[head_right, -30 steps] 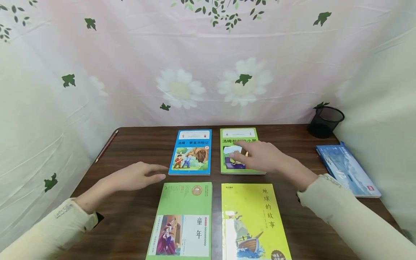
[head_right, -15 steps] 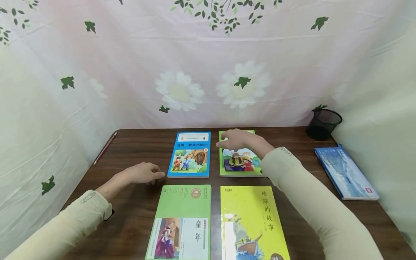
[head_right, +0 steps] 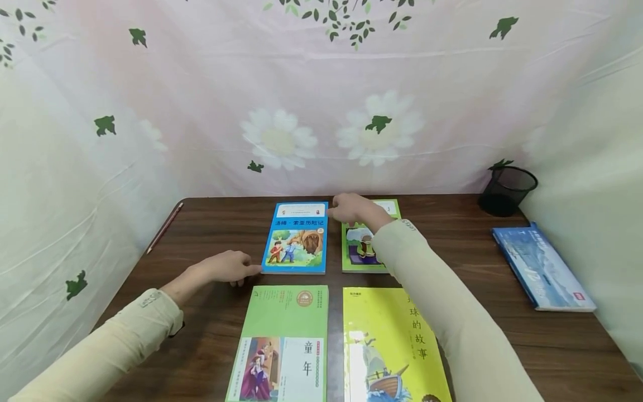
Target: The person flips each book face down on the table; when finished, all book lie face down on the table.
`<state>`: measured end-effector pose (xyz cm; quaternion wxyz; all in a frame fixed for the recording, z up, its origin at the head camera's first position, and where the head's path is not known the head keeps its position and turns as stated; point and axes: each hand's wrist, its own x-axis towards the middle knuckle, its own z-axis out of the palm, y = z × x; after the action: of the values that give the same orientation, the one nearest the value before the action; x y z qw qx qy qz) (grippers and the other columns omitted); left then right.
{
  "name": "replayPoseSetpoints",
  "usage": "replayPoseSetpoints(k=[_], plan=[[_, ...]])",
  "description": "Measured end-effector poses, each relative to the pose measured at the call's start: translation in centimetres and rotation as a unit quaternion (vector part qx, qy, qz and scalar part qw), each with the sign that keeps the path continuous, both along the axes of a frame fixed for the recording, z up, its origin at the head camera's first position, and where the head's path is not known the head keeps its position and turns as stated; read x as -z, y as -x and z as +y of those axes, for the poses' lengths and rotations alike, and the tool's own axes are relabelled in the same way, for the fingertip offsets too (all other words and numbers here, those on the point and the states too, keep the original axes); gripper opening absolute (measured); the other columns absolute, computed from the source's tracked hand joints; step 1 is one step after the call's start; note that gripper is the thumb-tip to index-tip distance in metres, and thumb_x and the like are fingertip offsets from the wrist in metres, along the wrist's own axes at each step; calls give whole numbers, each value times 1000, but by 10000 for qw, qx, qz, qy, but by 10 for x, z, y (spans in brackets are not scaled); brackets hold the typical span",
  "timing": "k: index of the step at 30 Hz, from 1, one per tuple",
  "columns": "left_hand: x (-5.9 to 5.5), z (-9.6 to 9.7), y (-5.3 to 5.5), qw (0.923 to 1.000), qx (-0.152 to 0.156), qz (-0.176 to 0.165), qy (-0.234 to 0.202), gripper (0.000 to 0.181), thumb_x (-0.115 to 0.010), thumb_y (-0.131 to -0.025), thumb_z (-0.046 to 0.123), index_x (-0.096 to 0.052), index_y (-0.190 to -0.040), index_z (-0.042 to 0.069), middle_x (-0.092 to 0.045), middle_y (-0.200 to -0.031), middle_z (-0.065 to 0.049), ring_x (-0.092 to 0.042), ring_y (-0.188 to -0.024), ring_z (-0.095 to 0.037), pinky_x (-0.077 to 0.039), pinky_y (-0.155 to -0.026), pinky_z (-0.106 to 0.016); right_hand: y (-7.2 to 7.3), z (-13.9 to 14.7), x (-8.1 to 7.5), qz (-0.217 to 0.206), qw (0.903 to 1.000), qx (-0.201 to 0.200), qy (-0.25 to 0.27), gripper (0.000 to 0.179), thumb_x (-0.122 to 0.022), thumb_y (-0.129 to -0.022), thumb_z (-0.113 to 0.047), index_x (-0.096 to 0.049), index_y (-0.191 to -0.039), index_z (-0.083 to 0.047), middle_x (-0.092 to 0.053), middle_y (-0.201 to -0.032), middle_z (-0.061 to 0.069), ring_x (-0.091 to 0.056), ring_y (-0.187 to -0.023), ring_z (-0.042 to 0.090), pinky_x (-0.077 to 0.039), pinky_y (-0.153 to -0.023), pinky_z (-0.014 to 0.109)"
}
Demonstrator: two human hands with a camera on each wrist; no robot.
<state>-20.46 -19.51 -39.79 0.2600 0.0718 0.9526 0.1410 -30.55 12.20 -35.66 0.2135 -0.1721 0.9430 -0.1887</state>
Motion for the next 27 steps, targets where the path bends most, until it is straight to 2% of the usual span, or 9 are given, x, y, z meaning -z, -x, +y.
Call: replayPoseSetpoints(k=[2,5,8,13,19,27], plan=[[0,2,2,10000,16,6,43,40,-58,-99,46,-68,-100,7,-66,-73,-6,-62,-67,-21,-46,-65,-31,4,-5,0,102,9999,85,2,50,-48,-105,-39,-51,-138,-3,-64,-109,16,-66,-86,31,-52,-72,40],[-1,5,5,10000,-5,16,81,41,-58,-99,47,-68,-103,7,-67,-73,-7,-62,-67,-21,-46,-65,-31,9,-12,1,184,9995,250,-16,47,-49,-104,-41,-55,-133,-5,-63,-114,14,-65,-91,31,-52,-76,38],[-1,8,4,9999,-12,-23,106,42,-58,-99,48,-69,-104,7,-67,-73,-7,-62,-69,-22,-47,-66,-32,12,-18,5,125,9990,424,3,52,-49,-104,-42,-52,-138,-4,-61,-125,15,-66,-97,31,-55,-81,41],[1,11,1,9998,27,-102,147,42,-58,-99,49,-70,-98,9,-66,-71,-7,-62,-67,-20,-46,-65,-31,13,-26,21,55,9976,678,-100,59,-48,-104,-47,-47,-144,-3,-58,-136,18,-63,-104,30,-54,-92,46],[4,12,3,9998,99,-50,182,44,-57,-99,51,-69,-99,9,-67,-70,-8,-62,-66,-22,-45,-63,-31,16,-29,37,247,9963,753,-323,65,-45,-104,-49,-39,-151,-5,-53,-144,17,-59,-107,31,-51,-97,49],[5,13,4,9996,77,-104,257,43,-56,-99,51,-68,-92,10,-65,-71,-8,-61,-66,-21,-44,-60,-31,21,-37,44,182,9971,590,-435,69,-40,-105,-50,-32,-155,-3,-52,-146,19,-64,-101,28,-52,-94,46]])
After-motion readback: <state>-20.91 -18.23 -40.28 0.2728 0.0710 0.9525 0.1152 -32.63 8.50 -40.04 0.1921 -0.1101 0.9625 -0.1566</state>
